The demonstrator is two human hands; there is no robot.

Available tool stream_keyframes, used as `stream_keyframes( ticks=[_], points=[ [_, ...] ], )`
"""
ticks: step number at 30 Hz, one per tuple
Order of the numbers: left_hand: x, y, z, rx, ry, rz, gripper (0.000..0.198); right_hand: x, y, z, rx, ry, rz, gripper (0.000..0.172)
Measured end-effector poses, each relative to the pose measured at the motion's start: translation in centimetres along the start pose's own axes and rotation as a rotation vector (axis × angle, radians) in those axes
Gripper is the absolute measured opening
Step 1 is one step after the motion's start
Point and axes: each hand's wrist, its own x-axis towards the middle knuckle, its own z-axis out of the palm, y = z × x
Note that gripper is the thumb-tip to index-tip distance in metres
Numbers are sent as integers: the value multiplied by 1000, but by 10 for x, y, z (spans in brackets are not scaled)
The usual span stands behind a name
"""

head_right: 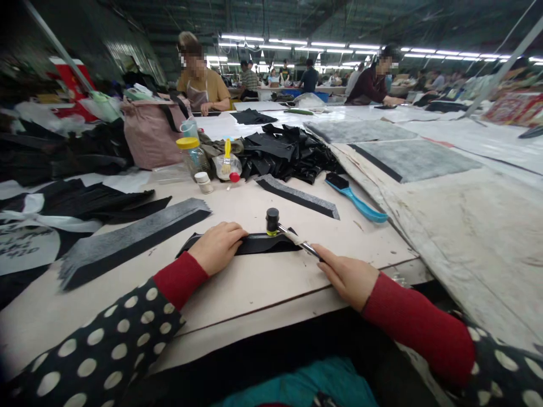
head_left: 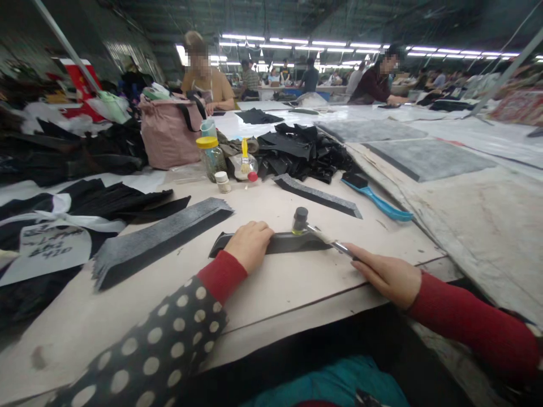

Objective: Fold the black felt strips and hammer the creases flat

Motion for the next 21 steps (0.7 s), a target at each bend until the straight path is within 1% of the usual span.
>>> stream_keyframes(
  ticks=[4, 5, 7, 9, 10, 11, 13, 14, 15, 16, 18, 20, 21],
  points=[
    [-8, -1, -1, 52, -26, 18, 27, 6, -8, -20, 17, 12, -13, 46],
    [-9, 1, 0, 77, -27, 21, 27, 8, -12, -26, 37, 41, -23, 46],
    [-11, 3, 1, 116, -14, 25, 28, 12, -20, -34, 86, 141, -71, 46],
    [-12, 4, 2, 126, 3, 28, 30, 15, -26, -33, 109, 245, -120, 47],
    [-13, 4, 2, 124, 2, 31, 30, 16, -28, -29, 99, 255, -140, 48],
    [-14, 4, 2, 119, -5, 34, 30, 17, -30, -24, 77, 225, -152, 47],
    [-16, 3, 2, 104, -28, 41, 29, 20, -30, -16, 27, 100, -153, 46],
    [-18, 2, 2, 94, -37, 44, 28, 22, -30, -16, 13, 44, -155, 45],
    [-19, 2, 3, 82, -40, 47, 27, 23, -31, -18, 13, 18, -158, 45],
    [-20, 1, 3, 68, -36, 47, 27, 24, -32, -22, 28, 34, -161, 44],
    [-23, 1, 5, 40, -14, 51, 26, 25, -37, -32, 78, 151, -167, 45],
    [-25, 0, 6, 17, 10, 55, 26, 24, -42, -36, 110, 256, -171, 47],
    [-25, 0, 7, 6, 18, 57, 26, 23, -43, -34, 105, 254, -175, 47]
  ],
)
